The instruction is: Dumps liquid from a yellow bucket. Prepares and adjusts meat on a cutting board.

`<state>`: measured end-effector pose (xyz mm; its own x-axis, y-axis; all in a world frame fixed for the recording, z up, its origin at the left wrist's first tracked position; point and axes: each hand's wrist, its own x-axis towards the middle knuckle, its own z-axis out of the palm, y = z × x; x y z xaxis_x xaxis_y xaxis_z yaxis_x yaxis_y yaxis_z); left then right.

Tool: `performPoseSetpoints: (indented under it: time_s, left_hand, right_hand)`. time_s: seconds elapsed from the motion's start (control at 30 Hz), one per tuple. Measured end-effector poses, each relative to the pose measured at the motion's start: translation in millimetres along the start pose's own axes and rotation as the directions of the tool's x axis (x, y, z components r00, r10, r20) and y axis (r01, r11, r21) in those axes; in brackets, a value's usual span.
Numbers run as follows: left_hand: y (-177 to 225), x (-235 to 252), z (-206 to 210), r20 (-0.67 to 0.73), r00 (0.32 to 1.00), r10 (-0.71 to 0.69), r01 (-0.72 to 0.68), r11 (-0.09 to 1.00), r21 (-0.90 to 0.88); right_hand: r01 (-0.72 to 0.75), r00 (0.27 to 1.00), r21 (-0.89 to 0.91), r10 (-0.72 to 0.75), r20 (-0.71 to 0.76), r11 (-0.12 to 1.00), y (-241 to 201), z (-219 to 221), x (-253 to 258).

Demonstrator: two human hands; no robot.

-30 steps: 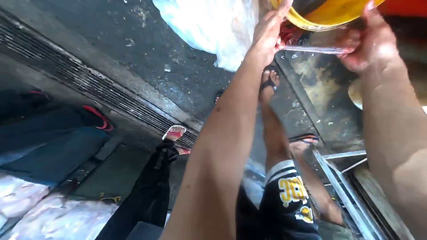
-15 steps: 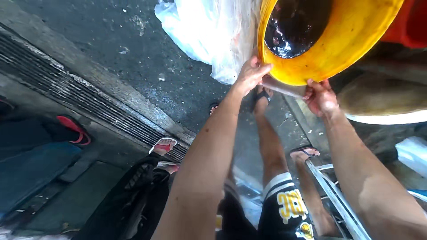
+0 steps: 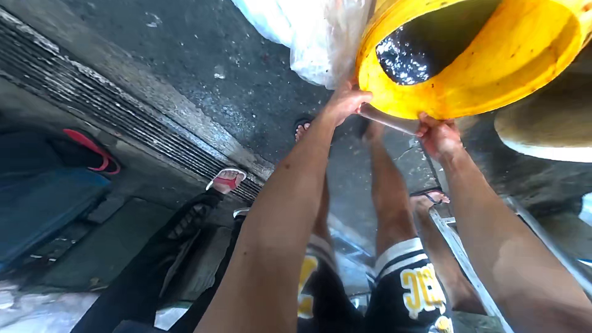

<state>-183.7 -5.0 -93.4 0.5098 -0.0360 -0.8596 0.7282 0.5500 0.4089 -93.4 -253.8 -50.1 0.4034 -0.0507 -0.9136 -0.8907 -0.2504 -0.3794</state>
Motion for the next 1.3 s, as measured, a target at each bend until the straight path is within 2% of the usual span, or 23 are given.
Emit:
performPoseSetpoints:
  time_s: [0.13,0.2,0.37,0.6,0.8,0.97,1.1,1.2,1.3]
  left_hand:
    - [-5,-6,1,-0.031,0.999,0.012,-0.008,0.990,0.144]
    - [5,2,-5,-0.028,0.998,0.052,-0.044,0.976,0.215]
    - [-8,2,-13,0.011,0.997,0.082,-0.082,0.964,0.251]
    - [-15,0,-14,-0.032,0.999,0.030,-0.017,0.932,0.361]
    - [-24,2,-17,-0.089,0.993,-0.076,0.104,0.922,0.373]
    - [-35,10,-24,-0.072,0.996,-0.049,0.074,0.920,0.386]
    - [-37,13,-29,-0.075,0.995,-0.058,0.084,0.910,0.407]
    - [-38,13,-30,-0.085,0.993,-0.077,0.107,0.892,0.440]
    - [-44,16,-29,-0.075,0.996,-0.043,0.072,0.898,0.434]
  right_hand:
    - [-0.070,0.997,-0.068,0.068,-0.021,0.995,10,-3,-8]
    - [-0.038,0.999,-0.079,0.039,0.011,0.996,8,2,7]
    - [-0.077,0.997,-0.069,0.077,-0.011,0.995,19,2,12]
    - [-0.106,0.994,-0.078,0.105,-0.015,0.991,33,-2,19]
    - [-0.109,0.993,-0.074,0.106,-0.047,0.991,51,2,24]
    - [-0.105,0.988,-0.022,0.101,-0.117,0.994,63,12,30]
    - [-0.078,0.994,0.031,0.080,-0.076,0.996,75,14,35]
    - [-0.083,0.996,-0.004,0.083,-0.031,0.997,80,11,35]
    - [-0.082,0.996,-0.005,0.082,-0.038,0.997,81,10,37]
